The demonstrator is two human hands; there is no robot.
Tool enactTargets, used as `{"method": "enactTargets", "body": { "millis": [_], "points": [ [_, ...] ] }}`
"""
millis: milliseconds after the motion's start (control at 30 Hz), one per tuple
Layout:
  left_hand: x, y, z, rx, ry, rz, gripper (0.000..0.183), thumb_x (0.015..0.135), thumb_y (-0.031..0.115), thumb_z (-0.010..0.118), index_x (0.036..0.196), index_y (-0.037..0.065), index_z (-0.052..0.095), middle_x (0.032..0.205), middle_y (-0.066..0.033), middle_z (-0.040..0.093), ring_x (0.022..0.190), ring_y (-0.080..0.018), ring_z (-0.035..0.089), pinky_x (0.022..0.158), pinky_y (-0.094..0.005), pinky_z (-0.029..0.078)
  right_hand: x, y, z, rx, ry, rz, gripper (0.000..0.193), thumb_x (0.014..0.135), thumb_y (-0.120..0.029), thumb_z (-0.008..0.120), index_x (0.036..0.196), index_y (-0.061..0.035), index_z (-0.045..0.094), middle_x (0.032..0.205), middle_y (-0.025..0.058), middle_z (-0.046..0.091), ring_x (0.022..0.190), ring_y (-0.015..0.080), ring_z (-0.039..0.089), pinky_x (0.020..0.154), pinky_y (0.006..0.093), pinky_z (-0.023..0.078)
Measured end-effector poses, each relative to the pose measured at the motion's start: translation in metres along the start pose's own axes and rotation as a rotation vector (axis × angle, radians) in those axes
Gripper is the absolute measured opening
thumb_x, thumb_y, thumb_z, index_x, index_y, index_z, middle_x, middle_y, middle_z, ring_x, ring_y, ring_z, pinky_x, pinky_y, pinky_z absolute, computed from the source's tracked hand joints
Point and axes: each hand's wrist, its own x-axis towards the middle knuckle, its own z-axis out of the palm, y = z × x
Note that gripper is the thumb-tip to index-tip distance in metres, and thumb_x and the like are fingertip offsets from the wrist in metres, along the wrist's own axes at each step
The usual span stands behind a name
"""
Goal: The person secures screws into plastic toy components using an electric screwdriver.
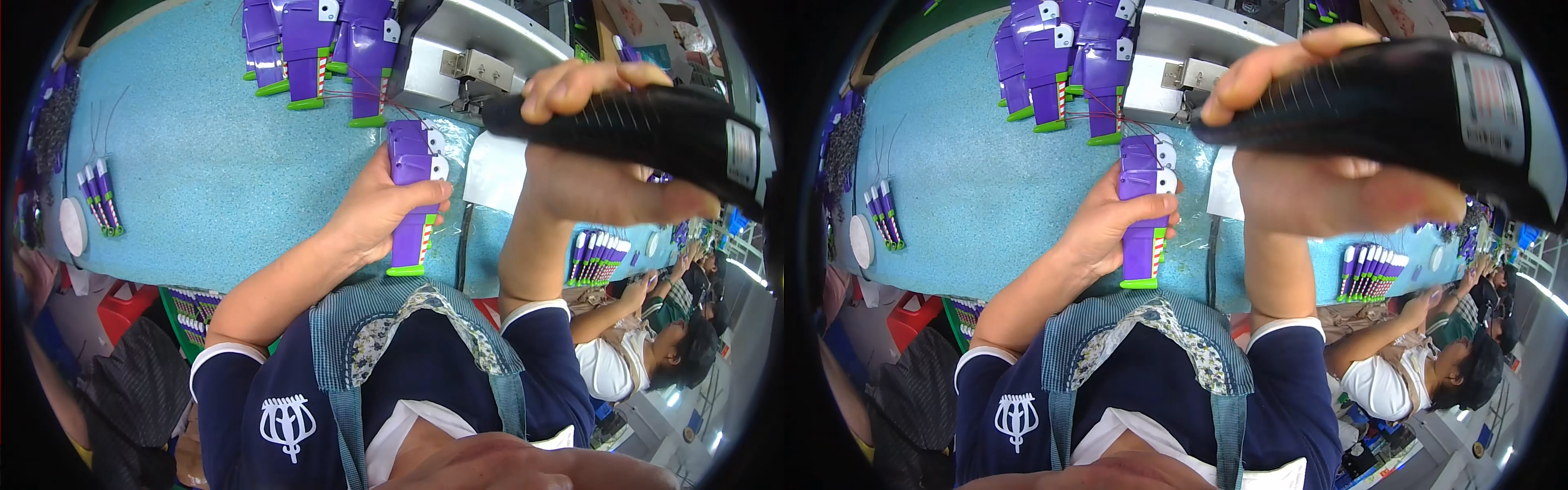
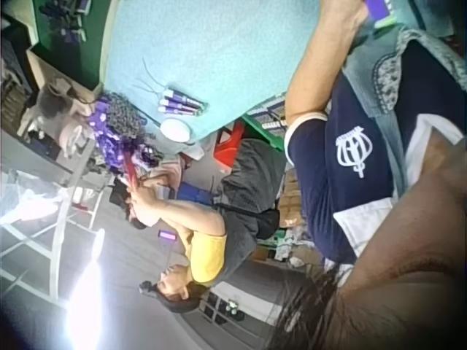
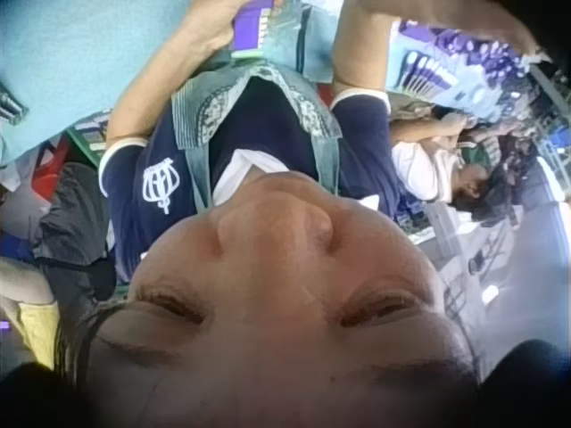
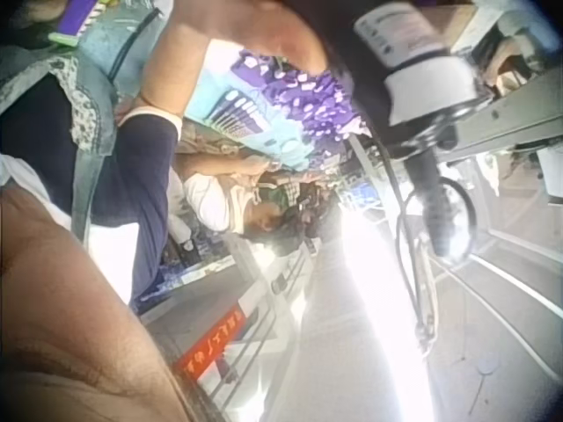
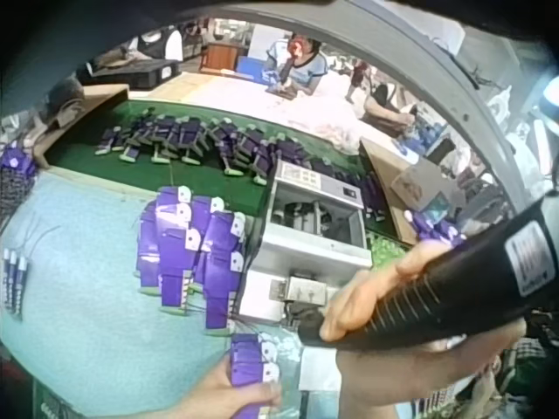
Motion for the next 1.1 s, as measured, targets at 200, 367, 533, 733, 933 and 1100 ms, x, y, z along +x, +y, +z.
{"method": "enactTargets", "body": {
  "millis": [200,367,533,733,933,1100],
  "points": [
    [0.002,-0.001,-0.001,-0.049,-0.011,0.033,0.050,0.069,-0.007,0.068,0.112,0.005,0.044,0.090,-0.0076,0.058,0.074,-0.0181,0.062,0.063,-0.0319,0.054,-0.031,-0.029,0.028,-0.105,0.027,0.077,0.095,0.076,-0.085,0.035,0.119,-0.0011,0.047,0.077,0.0161,0.060,0.054,0.0247,0.057,0.054,0.0365,0.045],
    [0.003,-0.003,0.002,-0.061,-0.004,0.078,0.051,0.070,-0.008,0.067,0.112,0.005,0.042,0.091,-0.0079,0.057,0.074,-0.0179,0.062,0.063,-0.0318,0.054,-0.037,-0.024,0.031,-0.122,0.017,0.072,0.096,0.074,-0.086,0.034,0.117,-0.0007,0.046,0.076,0.0163,0.060,0.053,0.0248,0.057,0.052,0.0352,0.045],
    [0.005,-0.004,0.001,-0.057,0.009,0.085,0.051,0.070,-0.008,0.066,0.112,0.005,0.041,0.092,-0.0080,0.057,0.075,-0.0180,0.062,0.063,-0.0316,0.054,-0.042,-0.020,0.031,-0.128,0.039,0.076,0.097,0.074,-0.086,0.035,0.117,-0.0001,0.045,0.075,0.0163,0.060,0.052,0.0244,0.057,0.050,0.0348,0.046],
    [0.003,0.001,0.004,-0.053,-0.017,0.048,0.056,0.073,-0.007,0.066,0.118,0.007,0.037,0.092,-0.0087,0.057,0.076,-0.0192,0.063,0.064,-0.0330,0.055,-0.017,-0.019,0.015,-0.085,-0.096,0.083,0.100,0.073,-0.086,0.039,0.125,-0.0013,0.045,0.079,0.0155,0.061,0.056,0.0249,0.058,0.055,0.0357,0.047],
    [0.002,-0.006,0.003,0.022,-0.068,0.015,0.063,0.073,-0.006,0.066,0.126,0.007,0.032,0.091,-0.0098,0.057,0.074,-0.0191,0.063,0.063,-0.0329,0.054,0.011,0.009,-0.012,-0.006,-0.064,-0.051,0.099,0.073,-0.089,0.028,0.116,-0.0033,0.052,0.080,0.0171,0.063,0.060,0.0263,0.059,0.062,0.0370,0.049],
    [-0.001,-0.004,0.008,0.070,-0.143,0.026,0.064,0.070,-0.008,0.066,0.124,0.004,0.033,0.092,-0.0083,0.054,0.075,-0.0177,0.059,0.065,-0.0311,0.052,-0.009,-0.012,0.016,-0.013,0.027,0.059,0.099,0.073,-0.089,0.027,0.116,-0.0037,0.051,0.079,0.0164,0.062,0.058,0.0252,0.058,0.060,0.0370,0.048]
  ]
}}
